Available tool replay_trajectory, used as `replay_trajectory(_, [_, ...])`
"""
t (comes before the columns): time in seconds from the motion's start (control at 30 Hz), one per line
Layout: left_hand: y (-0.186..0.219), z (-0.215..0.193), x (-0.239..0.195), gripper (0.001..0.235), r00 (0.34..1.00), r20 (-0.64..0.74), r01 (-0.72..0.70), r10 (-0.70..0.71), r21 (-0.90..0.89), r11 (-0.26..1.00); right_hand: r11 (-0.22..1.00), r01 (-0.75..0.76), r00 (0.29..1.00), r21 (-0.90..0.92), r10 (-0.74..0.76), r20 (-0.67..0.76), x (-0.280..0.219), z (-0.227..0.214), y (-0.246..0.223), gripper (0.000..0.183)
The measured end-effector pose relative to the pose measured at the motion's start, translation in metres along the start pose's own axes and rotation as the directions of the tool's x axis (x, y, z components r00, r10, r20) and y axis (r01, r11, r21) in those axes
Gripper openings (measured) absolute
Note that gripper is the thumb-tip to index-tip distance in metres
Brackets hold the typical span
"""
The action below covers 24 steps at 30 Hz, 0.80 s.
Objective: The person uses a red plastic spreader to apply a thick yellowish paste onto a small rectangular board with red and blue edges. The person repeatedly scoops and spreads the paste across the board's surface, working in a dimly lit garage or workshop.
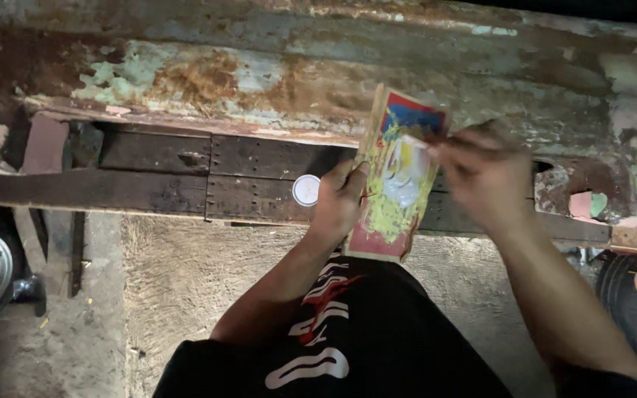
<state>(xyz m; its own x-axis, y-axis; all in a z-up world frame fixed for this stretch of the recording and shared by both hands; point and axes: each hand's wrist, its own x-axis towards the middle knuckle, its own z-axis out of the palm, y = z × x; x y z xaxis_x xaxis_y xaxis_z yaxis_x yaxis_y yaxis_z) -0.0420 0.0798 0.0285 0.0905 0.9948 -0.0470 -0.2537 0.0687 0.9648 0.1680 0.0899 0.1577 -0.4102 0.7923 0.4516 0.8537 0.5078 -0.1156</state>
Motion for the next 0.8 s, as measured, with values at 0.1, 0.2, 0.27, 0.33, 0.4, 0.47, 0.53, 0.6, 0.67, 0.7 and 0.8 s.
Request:
replay_trajectory(0.1, [0.005, -0.005, 0.005, 0.022, 1.0, 0.011, -0.026, 0.026, -0.036, 0.999, 0.998, 0.062, 0.995, -0.026, -0.06, 0.084, -0.001, 0.014, -0.021, 0.012])
replay_trajectory(0.2, [0.01, -0.013, 0.01, 0.022, 0.984, 0.012, 0.178, -0.178, -0.145, 0.973, 0.994, 0.051, 0.992, 0.093, -0.061, 0.111, -0.008, 0.015, -0.031, 0.013])
replay_trajectory(0.27, [0.013, -0.021, 0.01, 0.022, 0.997, 0.013, 0.071, -0.071, -0.036, 0.997, 0.971, -0.043, 0.996, 0.236, 0.022, 0.092, -0.007, 0.011, -0.026, 0.011])
replay_trajectory(0.33, [0.014, -0.024, 0.01, 0.022, 1.0, 0.027, -0.003, 0.002, 0.013, 1.0, 0.954, -0.132, 0.99, 0.268, 0.113, 0.084, -0.003, 0.009, -0.021, 0.011])
replay_trajectory(0.4, [0.014, -0.025, 0.01, 0.023, 0.998, 0.044, -0.044, 0.043, 0.003, 0.999, 0.957, -0.217, 0.976, 0.193, 0.207, 0.073, 0.004, 0.008, -0.014, 0.011])
replay_trajectory(0.47, [0.014, -0.025, 0.01, 0.023, 0.997, 0.068, 0.024, -0.022, -0.029, 0.999, 0.998, -0.064, 0.997, 0.008, 0.064, 0.038, 0.008, 0.014, -0.017, 0.011])
replay_trajectory(0.53, [0.014, -0.026, 0.01, 0.023, 0.995, 0.075, 0.071, -0.069, -0.034, 0.997, 0.997, 0.029, 0.998, -0.075, -0.024, 0.062, 0.006, 0.022, -0.025, 0.012])
replay_trajectory(0.6, [0.013, -0.029, 0.01, 0.023, 0.994, 0.059, 0.093, -0.092, -0.014, 0.996, 0.997, 0.068, 0.991, -0.049, -0.062, 0.116, 0.0, 0.029, -0.039, 0.018])
replay_trajectory(0.67, [0.013, -0.032, 0.011, 0.023, 0.998, 0.056, 0.041, -0.04, -0.01, 0.999, 0.994, -0.023, 0.988, 0.104, 0.006, 0.156, -0.006, 0.023, -0.042, 0.014])
replay_trajectory(0.7, [0.012, -0.033, 0.011, 0.022, 0.999, 0.052, 0.013, -0.013, -0.008, 1.0, 0.982, -0.067, 0.983, 0.178, 0.035, 0.18, -0.007, 0.019, -0.041, 0.014])
replay_trajectory(0.8, [0.007, -0.032, 0.01, 0.021, 0.999, 0.034, 0.018, -0.019, 0.046, 0.999, 0.928, -0.25, 0.964, 0.276, 0.212, 0.161, -0.002, 0.009, -0.026, 0.015])
